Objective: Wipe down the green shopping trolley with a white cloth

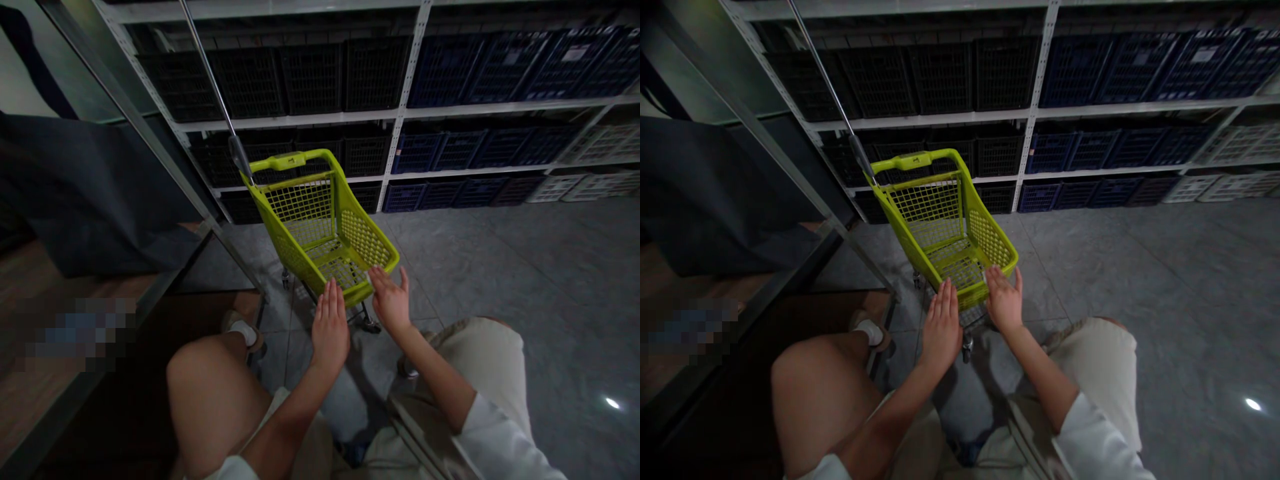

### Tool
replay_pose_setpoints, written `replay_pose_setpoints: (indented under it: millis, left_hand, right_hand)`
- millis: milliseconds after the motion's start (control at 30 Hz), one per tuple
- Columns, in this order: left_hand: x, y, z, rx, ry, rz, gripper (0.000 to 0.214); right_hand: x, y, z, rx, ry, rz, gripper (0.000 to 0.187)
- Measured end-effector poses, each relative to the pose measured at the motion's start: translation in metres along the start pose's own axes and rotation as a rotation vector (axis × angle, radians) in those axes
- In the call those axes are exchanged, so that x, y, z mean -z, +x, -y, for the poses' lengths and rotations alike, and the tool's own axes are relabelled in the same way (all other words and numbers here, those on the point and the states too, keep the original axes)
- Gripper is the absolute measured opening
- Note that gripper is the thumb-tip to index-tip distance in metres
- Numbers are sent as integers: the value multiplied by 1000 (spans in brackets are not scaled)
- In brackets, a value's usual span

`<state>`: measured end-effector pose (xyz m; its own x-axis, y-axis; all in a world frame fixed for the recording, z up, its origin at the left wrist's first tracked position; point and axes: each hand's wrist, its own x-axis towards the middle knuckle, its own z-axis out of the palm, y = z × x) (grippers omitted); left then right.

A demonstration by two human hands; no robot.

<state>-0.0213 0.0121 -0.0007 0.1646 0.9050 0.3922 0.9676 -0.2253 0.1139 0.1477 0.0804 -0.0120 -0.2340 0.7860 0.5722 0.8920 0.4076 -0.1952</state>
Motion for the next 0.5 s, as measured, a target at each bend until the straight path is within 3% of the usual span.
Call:
replay_pose_setpoints:
  millis: [100, 167, 233, 333, 433, 500]
  left_hand:
    - [0, 0, 1, -1, 19, 18, 72]
    - [2, 0, 2, 4, 32, 28, 69]
    - [4, -1, 3, 2, 38, 28, 70]
    - [7, -2, 3, -18, 41, 22, 72]
    - [6, -2, 1, -15, 45, 15, 72]
    - [4, -2, 0, -8, 40, 6, 73]
  right_hand:
    - [0, -10, 46, 157, 124, 88, 71]
    - [1, -12, 48, 260, 168, 123, 74]
    - [3, -10, 26, 377, 173, 142, 78]
    - [3, -3, -36, 456, 112, 105, 79]
    - [3, 4, -88, 279, -7, -22, 77]
    - [1, 6, -98, 157, -57, -62, 76]
